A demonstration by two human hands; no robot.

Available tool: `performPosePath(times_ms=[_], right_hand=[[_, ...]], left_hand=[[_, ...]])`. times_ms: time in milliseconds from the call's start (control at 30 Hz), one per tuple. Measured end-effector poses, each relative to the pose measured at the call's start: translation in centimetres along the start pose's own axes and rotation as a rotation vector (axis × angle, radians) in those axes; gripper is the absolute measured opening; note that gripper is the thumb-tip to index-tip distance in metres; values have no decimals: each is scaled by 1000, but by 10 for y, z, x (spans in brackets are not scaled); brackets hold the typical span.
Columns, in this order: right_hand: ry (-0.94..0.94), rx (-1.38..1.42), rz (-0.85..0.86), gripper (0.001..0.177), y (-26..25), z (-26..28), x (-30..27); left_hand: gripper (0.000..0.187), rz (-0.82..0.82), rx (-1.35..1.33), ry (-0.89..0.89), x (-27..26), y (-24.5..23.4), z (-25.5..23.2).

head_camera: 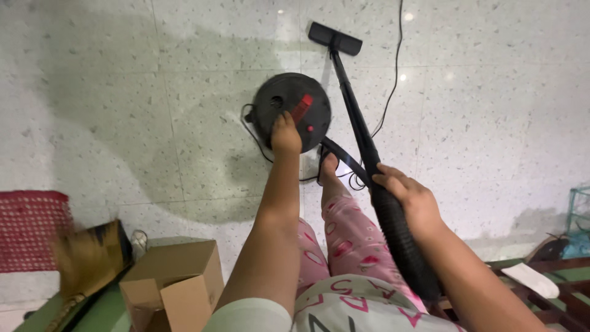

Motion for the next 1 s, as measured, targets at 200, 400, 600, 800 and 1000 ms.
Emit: performPosePath(times_ms=[200,400,600,800,1000], right_hand=[[147,383,38,29,-12,-50,-16],[106,298,51,35,-48,-73,-18],[-58,223,99,34,-93,-137,30],[-215,-138,112,37,-146,-204,121],[-25,237,113,40,-194,-254,200]], left_hand=[[77,180,-216,436,-91,-78,-109],[71,146,-476,846,-166,-252,-242],[68,99,-363,1054,-156,-285,-331],[55,164,-239,883,-66,-225,-388],[71,184,-61,778,35,-200,-429]])
Point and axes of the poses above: each hand's wrist, its own x-axis towards the middle knuckle, its own y-axis out of the palm, z = x × y, the point moved 5 cm from there along x, towards the middle knuckle, and after that the axes turned 9 degrees about z, right-handed, at the moved point
